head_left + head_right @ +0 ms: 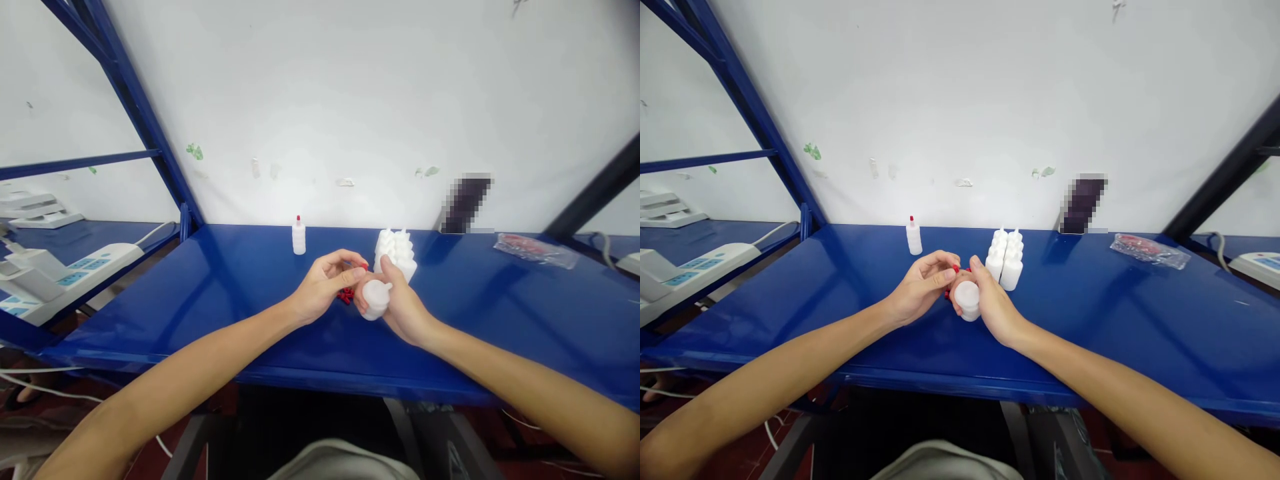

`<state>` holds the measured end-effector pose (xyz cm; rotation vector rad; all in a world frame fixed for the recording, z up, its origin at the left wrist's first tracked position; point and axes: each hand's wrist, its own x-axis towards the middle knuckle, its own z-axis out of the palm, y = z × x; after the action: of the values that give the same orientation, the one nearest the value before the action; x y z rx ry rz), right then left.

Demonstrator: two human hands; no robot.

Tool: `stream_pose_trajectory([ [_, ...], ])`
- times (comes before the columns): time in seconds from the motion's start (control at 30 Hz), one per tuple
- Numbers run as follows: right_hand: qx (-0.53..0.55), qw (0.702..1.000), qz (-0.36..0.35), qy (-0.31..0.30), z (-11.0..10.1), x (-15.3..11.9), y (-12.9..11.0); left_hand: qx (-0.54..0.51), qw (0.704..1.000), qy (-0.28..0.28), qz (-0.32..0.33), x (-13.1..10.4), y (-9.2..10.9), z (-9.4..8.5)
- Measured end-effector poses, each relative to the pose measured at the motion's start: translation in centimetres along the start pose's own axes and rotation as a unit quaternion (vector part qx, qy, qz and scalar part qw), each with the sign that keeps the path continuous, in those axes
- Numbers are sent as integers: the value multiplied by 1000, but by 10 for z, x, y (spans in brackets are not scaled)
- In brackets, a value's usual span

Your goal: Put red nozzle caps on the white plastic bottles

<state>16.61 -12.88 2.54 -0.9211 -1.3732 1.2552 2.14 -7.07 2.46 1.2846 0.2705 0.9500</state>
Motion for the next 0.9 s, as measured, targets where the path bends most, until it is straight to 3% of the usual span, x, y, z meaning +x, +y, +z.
stream_pose_trajectory([
  [0.2,133,982,111,-73,4,3,-2,15,999,26,11,9,-4,-17],
  [0.4,197,966,132,-104,1,0,3,-5,1000,15,-16,8,-2,-14],
  [0.63,200,970,103,-90,3,-4,4,-9,999,-31,-38,4,1,-9],
  [0.77,166,981,66,-72,2,-4,3,-15,999,-20,-46,3,0,-6],
  [0.9,159,982,73,-70,1,-3,4,-14,998,-34,-43,3,-2,-5],
])
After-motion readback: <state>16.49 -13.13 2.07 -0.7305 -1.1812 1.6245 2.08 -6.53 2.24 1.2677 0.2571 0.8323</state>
